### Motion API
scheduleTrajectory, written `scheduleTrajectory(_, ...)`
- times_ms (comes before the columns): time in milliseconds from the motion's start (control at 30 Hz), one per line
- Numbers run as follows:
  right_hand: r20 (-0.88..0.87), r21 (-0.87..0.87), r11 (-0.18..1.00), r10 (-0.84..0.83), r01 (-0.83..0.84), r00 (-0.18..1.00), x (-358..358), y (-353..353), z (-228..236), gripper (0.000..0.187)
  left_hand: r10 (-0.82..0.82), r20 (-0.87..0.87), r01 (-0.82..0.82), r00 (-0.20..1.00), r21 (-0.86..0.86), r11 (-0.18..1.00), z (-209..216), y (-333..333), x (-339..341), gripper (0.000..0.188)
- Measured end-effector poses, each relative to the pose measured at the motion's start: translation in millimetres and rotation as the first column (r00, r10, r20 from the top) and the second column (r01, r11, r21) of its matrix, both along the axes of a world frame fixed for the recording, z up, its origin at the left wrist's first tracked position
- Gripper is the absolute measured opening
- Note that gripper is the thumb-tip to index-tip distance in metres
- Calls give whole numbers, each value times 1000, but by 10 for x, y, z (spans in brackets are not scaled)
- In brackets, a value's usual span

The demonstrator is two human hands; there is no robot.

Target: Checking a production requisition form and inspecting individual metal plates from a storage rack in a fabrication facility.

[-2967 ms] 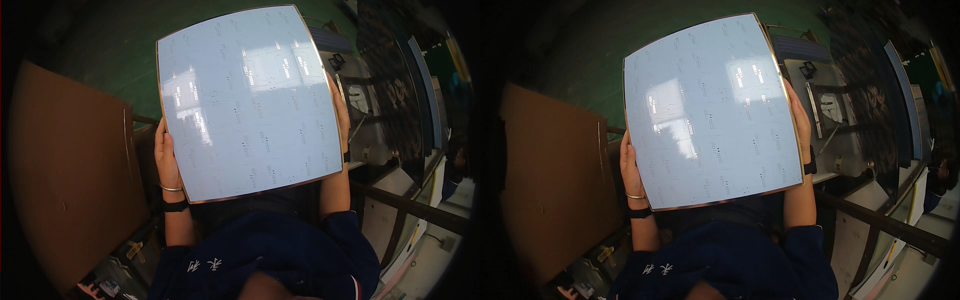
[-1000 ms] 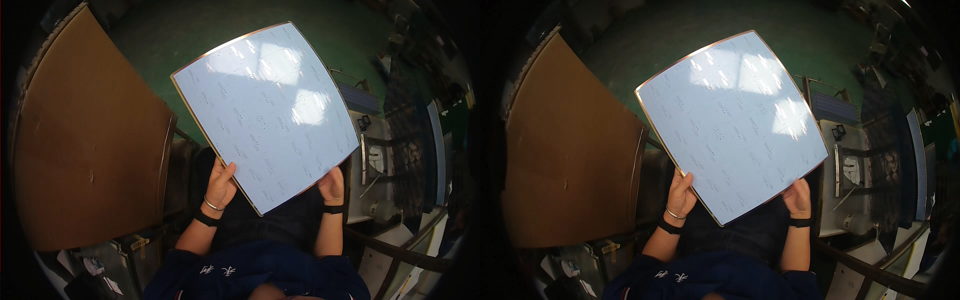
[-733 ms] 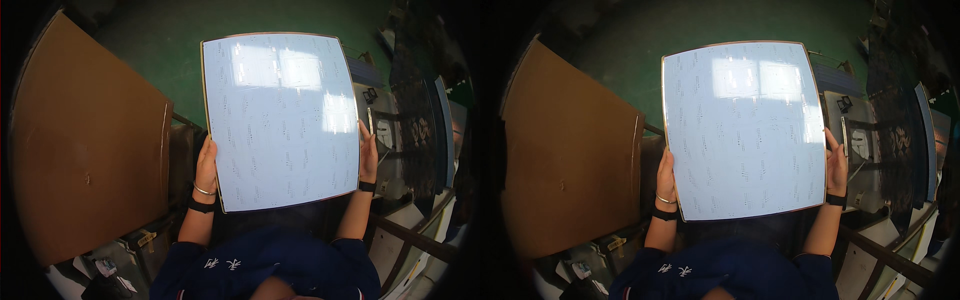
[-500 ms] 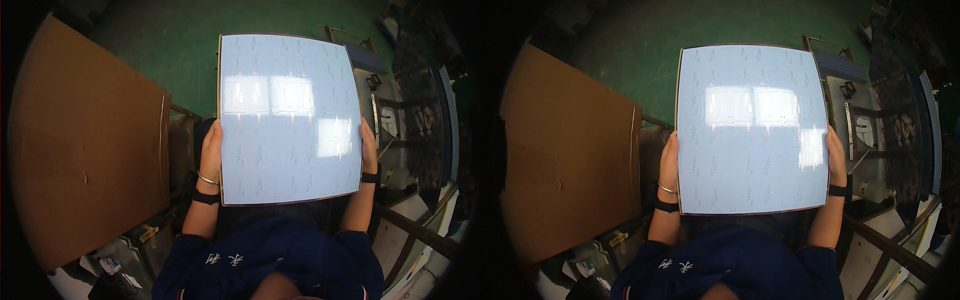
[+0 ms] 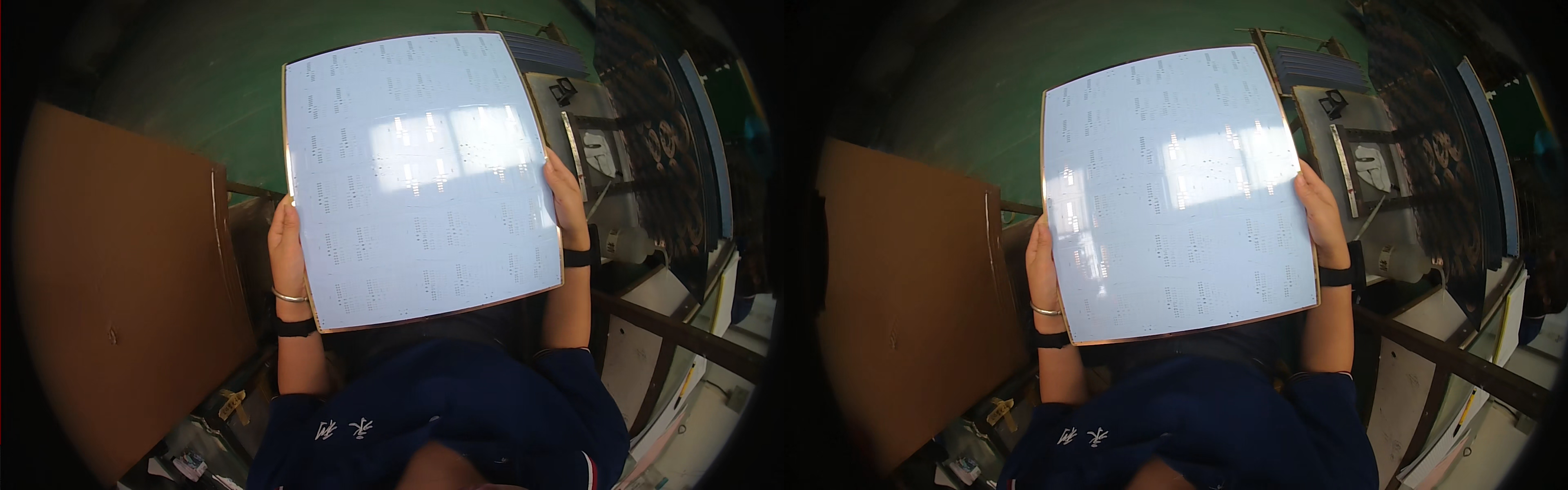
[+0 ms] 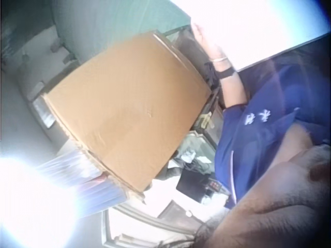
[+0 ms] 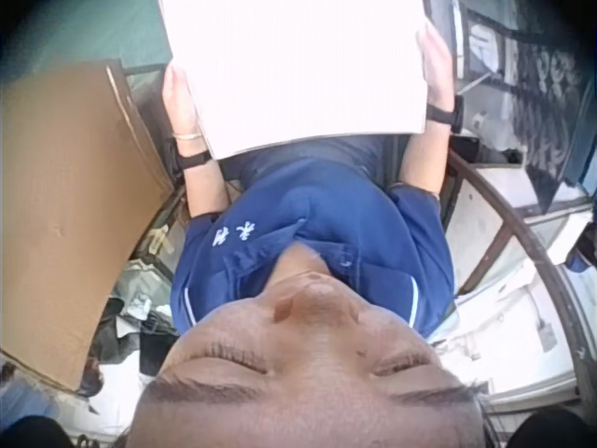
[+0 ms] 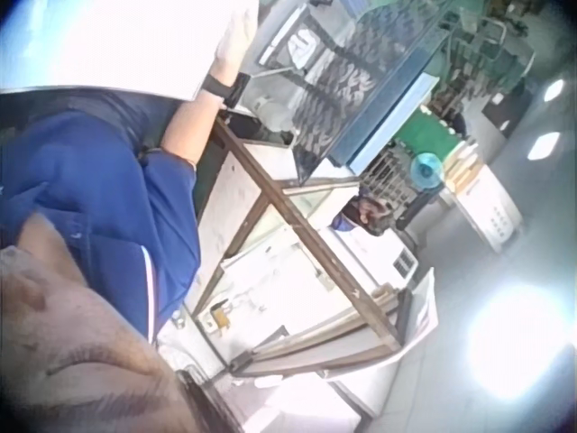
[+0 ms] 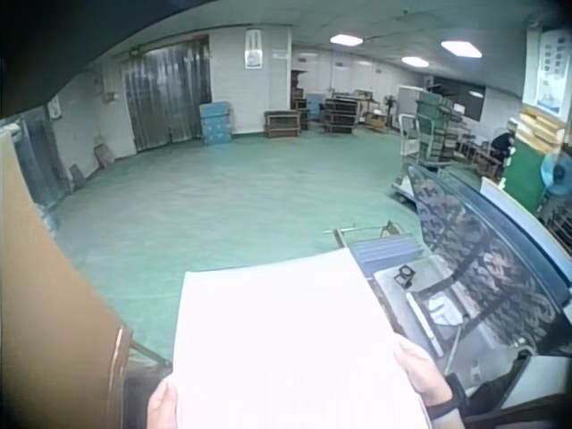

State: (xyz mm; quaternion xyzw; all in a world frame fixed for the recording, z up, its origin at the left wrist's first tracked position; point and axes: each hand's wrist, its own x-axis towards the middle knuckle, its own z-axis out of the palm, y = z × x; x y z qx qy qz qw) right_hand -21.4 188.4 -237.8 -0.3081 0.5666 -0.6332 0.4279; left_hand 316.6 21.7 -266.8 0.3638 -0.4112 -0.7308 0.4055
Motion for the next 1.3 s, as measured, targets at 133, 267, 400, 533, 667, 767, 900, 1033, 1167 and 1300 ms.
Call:
scheduleTrajectory(133, -20, -25, 1000, 17, -18, 1000, -9, -12, -36, 45, 20, -20, -20, 1000, -3, 1000, 37, 18, -6, 37)
scheduleTrajectory(267, 26, -63, 998, -25, 26, 999, 69, -19, 24, 44, 40, -86, -40, 995, 5, 999, 7, 12, 29, 37)
scheduleTrajectory(400, 102, -81, 997, 8, 1, 995, 74, 11, 47, 43, 22, -131, -25, 991, -21, 999, -11, 5, 83, 37)
scheduleTrajectory(533, 129, -101, 994, 43, -31, 991, -34, 95, -46, 42, 11, -171, -13, 985, -14, 1000, -46, 12, 93, 36)
scheduleTrajectory(667, 309, -165, 986, 74, -23, 948, -19, 91, -98, 48, -88, -196, 86, 977, -21, 996, -31, -2, 162, 38)
scheduleTrajectory(767, 363, -172, 985, 78, -16, 928, 1, 22, -144, 49, -118, -314, 138, 942, 43, 990, 16, -35, 185, 45)
scheduleTrajectory(900, 490, -209, 974, 27, 87, 871, 206, -133, -215, 46, 96, -490, 74, 866, 316, 946, 211, 96, 66, 53)
scheduleTrajectory(1033, 602, -308, 929, 24, 205, 798, 486, -280, -320, 44, 39, -767, 194, 640, 210, 958, -49, 283, -96, 54)
scheduleTrajectory(1167, 532, -297, 953, 119, 53, 838, 646, -256, -310, 44, 19, -518, 86, 855, 178, 980, 2, 392, -233, 48)
scheduleTrajectory(1300, 614, -319, 876, -100, 362, 783, 50, -65, -277, 40, -16, -392, 85, 920, 160, 983, -77, 216, 21, 46)
